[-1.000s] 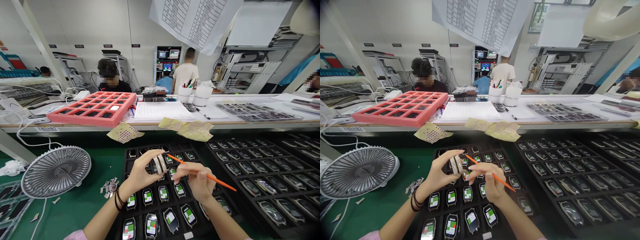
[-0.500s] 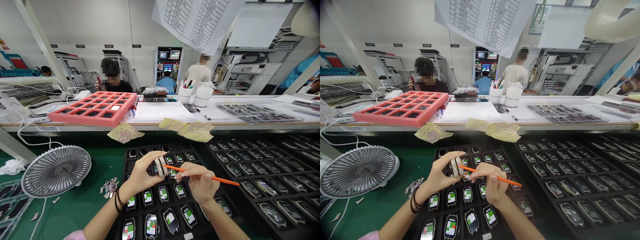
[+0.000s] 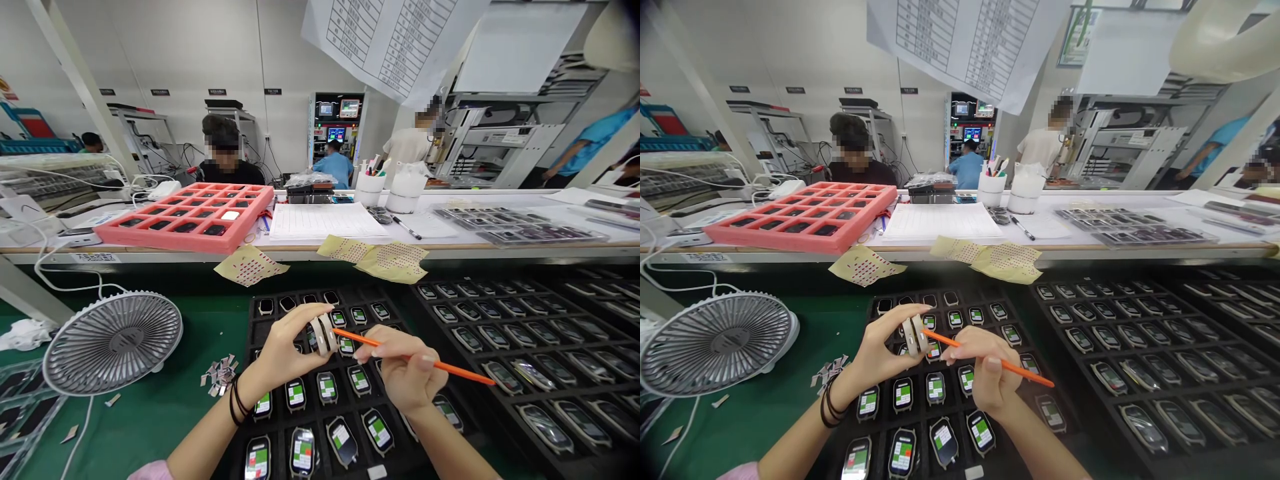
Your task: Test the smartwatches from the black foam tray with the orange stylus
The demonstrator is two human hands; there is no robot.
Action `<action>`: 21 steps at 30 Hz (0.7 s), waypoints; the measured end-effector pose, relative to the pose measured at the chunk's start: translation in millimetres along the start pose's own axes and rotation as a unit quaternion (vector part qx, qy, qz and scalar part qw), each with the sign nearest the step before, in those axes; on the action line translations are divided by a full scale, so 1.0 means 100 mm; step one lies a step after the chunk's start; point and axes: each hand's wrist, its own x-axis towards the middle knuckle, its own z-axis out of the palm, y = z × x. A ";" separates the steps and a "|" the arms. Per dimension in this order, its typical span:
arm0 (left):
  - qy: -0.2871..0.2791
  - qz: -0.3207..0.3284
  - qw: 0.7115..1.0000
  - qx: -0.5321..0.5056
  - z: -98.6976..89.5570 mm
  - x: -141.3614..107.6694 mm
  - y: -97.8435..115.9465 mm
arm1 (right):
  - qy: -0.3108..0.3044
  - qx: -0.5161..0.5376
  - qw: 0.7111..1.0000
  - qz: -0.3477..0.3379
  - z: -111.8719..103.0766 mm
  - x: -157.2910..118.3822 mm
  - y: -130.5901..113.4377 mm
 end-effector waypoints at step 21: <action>0.026 -0.022 0.999 0.024 0.04 0.01 0.05 | -0.029 -0.091 0.995 -0.029 -0.07 -0.07 0.08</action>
